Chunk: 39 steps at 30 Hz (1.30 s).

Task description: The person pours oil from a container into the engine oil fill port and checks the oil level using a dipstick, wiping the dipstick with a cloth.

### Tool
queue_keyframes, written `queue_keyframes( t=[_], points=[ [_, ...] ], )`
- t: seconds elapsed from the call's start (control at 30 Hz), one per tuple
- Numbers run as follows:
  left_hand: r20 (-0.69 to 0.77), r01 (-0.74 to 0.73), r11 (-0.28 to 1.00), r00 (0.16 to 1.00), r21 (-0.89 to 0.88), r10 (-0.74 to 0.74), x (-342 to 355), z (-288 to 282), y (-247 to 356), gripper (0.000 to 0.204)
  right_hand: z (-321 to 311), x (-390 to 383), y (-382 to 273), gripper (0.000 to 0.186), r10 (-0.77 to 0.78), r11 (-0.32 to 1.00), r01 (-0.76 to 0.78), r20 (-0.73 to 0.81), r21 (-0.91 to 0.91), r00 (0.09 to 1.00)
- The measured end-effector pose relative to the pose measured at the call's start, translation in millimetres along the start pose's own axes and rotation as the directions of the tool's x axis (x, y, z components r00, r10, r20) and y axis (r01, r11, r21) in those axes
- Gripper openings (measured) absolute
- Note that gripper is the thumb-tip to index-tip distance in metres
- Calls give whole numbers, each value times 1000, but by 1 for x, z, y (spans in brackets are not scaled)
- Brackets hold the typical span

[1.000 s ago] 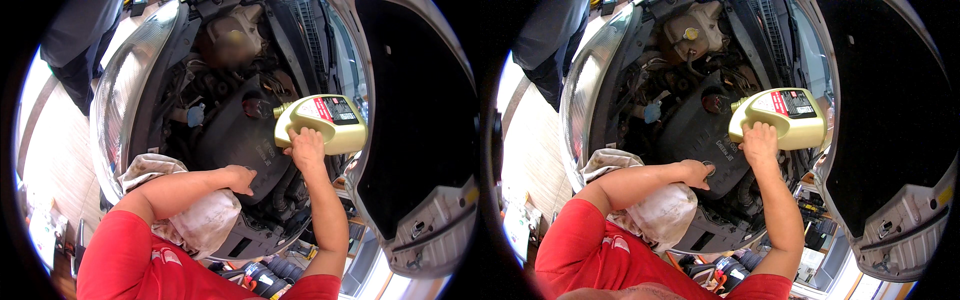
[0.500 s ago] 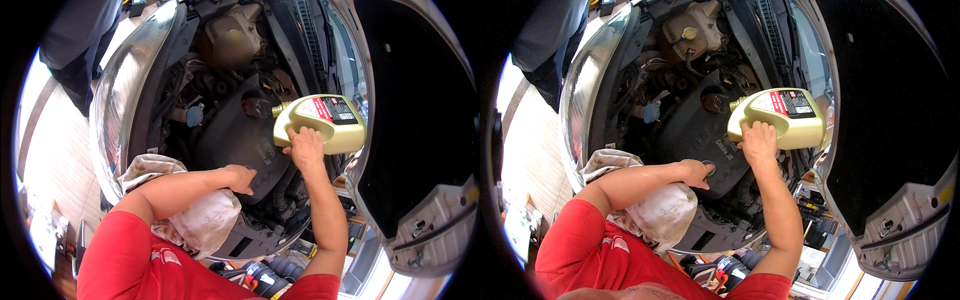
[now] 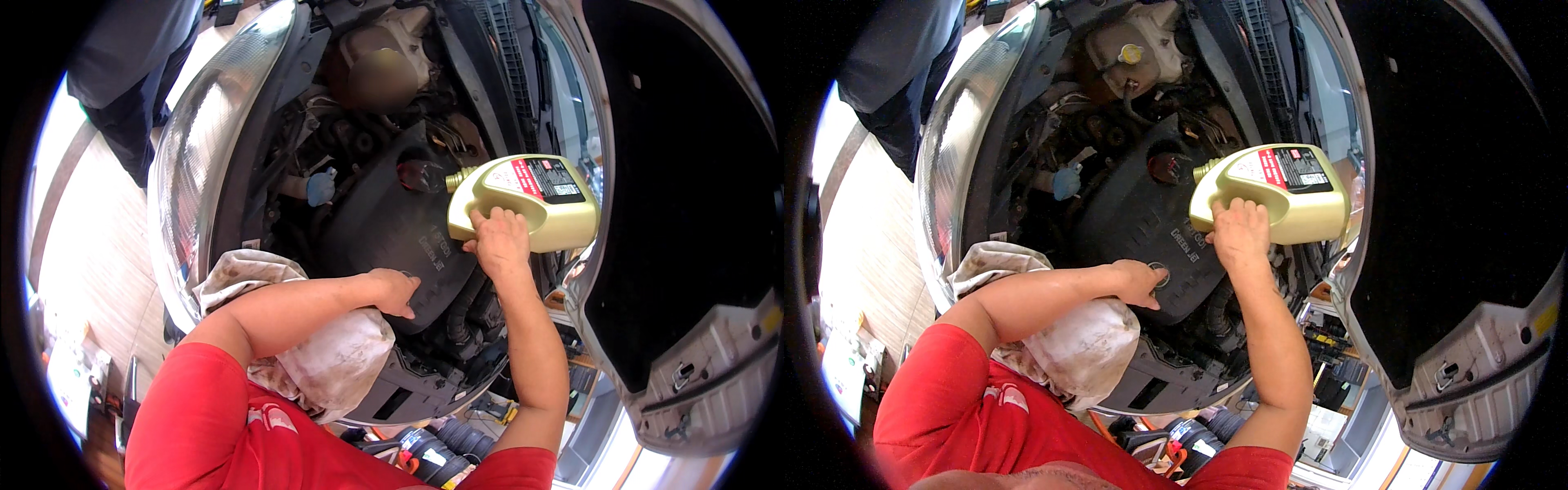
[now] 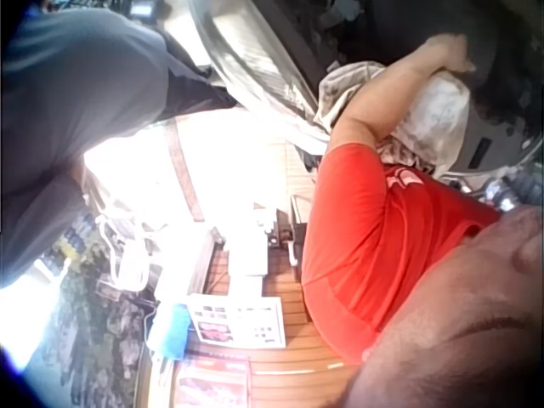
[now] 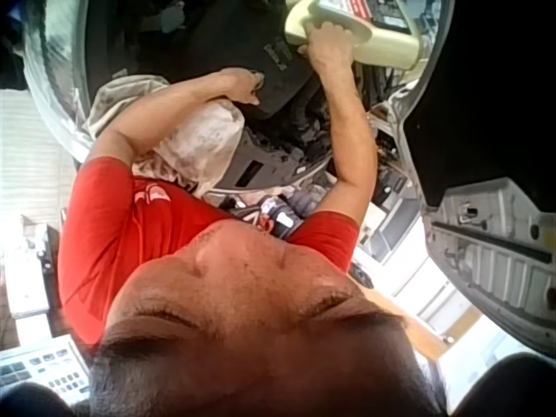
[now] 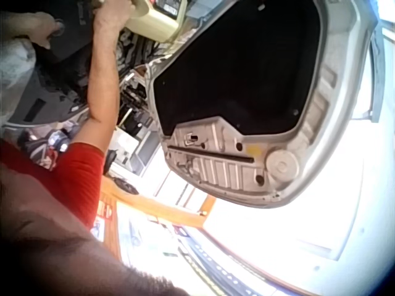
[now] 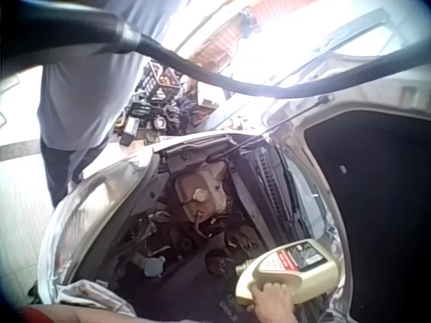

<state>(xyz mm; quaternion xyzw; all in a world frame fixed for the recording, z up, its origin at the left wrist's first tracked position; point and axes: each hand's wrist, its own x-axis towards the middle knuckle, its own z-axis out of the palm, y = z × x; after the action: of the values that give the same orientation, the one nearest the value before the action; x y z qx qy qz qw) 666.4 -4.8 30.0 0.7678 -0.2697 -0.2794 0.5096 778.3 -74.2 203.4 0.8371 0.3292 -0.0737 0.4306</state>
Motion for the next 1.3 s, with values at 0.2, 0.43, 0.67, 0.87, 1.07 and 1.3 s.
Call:
queue_keyframes(
  t=[0.2, 0.43, 0.67, 0.87, 1.07, 1.3],
  points=[
    [11, -2, 1000, 1000, -11, 3, 0, -1, 0, 74, 2, 1, 0, 53, -1, 1000, 1, -8, -10, 1000],
    [0, -5, 1000, 1000, 0, 5, 0, 0, -1, 73, 3, -1, -1, 57, 17, 999, -17, -11, 51, 1000],
    [-12, -17, 1000, 1000, 20, 17, 0, 2, -1, 70, 21, -13, 7, 63, 119, 945, -90, -74, 313, 990],
    [-61, -72, 995, 995, 75, 77, 15, 15, -14, 84, 55, -25, 12, 67, 292, 746, -231, 4, 625, 956],
    [-71, -33, 997, 997, 72, 38, 18, 12, -8, 84, 97, -34, 15, 68, 409, 548, -267, 24, 792, 912],
    [-219, 139, 990, 967, 33, -129, -1, 6, -6, 72, 76, -41, -1, 60, 480, 293, -96, -59, 951, 875]
  ],
)
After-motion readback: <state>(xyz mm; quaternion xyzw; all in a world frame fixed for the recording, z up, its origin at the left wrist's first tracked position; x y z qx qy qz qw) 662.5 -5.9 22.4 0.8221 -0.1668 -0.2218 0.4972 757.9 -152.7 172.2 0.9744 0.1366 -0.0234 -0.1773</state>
